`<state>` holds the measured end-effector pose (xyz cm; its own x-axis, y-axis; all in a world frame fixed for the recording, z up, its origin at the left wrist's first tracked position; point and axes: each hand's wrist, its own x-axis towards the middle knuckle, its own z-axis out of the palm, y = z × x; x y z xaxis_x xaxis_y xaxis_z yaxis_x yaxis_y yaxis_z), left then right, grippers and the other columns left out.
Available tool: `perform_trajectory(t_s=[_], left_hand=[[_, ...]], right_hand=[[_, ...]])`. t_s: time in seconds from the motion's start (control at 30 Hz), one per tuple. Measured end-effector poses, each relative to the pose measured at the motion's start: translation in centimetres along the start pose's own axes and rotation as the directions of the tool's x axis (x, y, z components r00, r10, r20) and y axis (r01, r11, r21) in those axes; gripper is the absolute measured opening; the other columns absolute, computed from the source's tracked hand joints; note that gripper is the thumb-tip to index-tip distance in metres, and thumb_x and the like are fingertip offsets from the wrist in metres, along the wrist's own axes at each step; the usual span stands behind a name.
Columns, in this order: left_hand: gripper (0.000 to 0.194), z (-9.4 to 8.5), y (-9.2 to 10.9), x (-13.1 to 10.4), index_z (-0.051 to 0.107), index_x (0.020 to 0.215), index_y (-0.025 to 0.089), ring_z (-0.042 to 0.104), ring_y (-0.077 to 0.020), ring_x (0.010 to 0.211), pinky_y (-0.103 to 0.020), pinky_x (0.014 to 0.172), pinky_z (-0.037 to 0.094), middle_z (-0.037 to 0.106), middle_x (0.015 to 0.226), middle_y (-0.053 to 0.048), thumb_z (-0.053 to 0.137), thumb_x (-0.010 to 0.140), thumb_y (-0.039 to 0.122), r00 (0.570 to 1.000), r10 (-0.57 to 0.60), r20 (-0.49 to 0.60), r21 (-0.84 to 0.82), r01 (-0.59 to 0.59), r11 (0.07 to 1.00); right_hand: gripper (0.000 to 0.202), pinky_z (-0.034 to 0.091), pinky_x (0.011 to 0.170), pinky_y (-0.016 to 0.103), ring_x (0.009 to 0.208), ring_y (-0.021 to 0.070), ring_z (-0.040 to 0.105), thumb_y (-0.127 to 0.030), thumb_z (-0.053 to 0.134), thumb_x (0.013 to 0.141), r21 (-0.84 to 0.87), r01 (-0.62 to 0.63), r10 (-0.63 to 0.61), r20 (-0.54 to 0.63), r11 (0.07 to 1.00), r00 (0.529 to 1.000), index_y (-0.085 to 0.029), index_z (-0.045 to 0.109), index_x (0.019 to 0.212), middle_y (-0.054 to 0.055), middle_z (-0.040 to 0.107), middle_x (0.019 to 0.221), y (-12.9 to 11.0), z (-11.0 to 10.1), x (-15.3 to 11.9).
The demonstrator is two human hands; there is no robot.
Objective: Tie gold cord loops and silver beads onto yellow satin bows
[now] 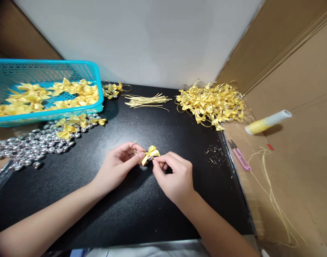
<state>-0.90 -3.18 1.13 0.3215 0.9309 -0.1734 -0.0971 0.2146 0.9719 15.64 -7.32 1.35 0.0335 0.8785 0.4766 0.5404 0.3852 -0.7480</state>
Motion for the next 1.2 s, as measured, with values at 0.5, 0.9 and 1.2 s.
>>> perform_trajectory(t_s=[0.5, 0.9, 1.2], left_hand=[[0.014, 0.28, 0.04, -0.13, 0.061, 0.078, 0.015, 0.056, -0.0084, 0.058, -0.019, 0.058, 0.046, 0.061, 0.064, 0.002, 0.068, 0.081, 0.027, 0.998, 0.060, -0.031, 0.095, -0.057, 0.994], [0.014, 0.44, -0.21, -0.36, 0.061, 0.078, 0.016, 0.058, -0.0087, 0.061, -0.019, 0.060, 0.047, 0.061, 0.067, 0.002, 0.071, 0.079, 0.027, 0.996, 0.060, -0.071, 0.090, -0.054, 0.994], [0.012, 0.26, -0.25, -0.28, 0.064, 0.082, 0.016, 0.061, -0.0103, 0.067, -0.021, 0.066, 0.051, 0.065, 0.072, 0.001, 0.071, 0.079, 0.026, 0.998, 0.059, -0.020, 0.114, -0.056, 0.992]], right_hand=[[0.017, 0.045, 0.052, 0.022, 0.049, 0.0088, 0.051, -0.005, 0.060, 0.078, -0.028, -0.029, 0.029, 0.000, 0.999, 1.000, -0.017, 0.066, 0.068, -0.003, 0.055, 0.055, -0.14, -0.05, -0.07], [0.019, 0.044, 0.050, 0.022, 0.047, 0.0090, 0.049, -0.008, 0.059, 0.080, -0.032, -0.064, 0.064, -0.013, 0.997, 0.998, -0.018, 0.062, 0.064, -0.004, 0.054, 0.052, -0.50, 0.34, -0.24], [0.018, 0.045, 0.048, 0.021, 0.046, 0.0088, 0.049, -0.009, 0.061, 0.078, -0.012, -0.095, 0.095, -0.023, 0.995, 0.995, -0.019, 0.062, 0.063, -0.004, 0.055, 0.051, -0.49, 0.33, -0.08]])
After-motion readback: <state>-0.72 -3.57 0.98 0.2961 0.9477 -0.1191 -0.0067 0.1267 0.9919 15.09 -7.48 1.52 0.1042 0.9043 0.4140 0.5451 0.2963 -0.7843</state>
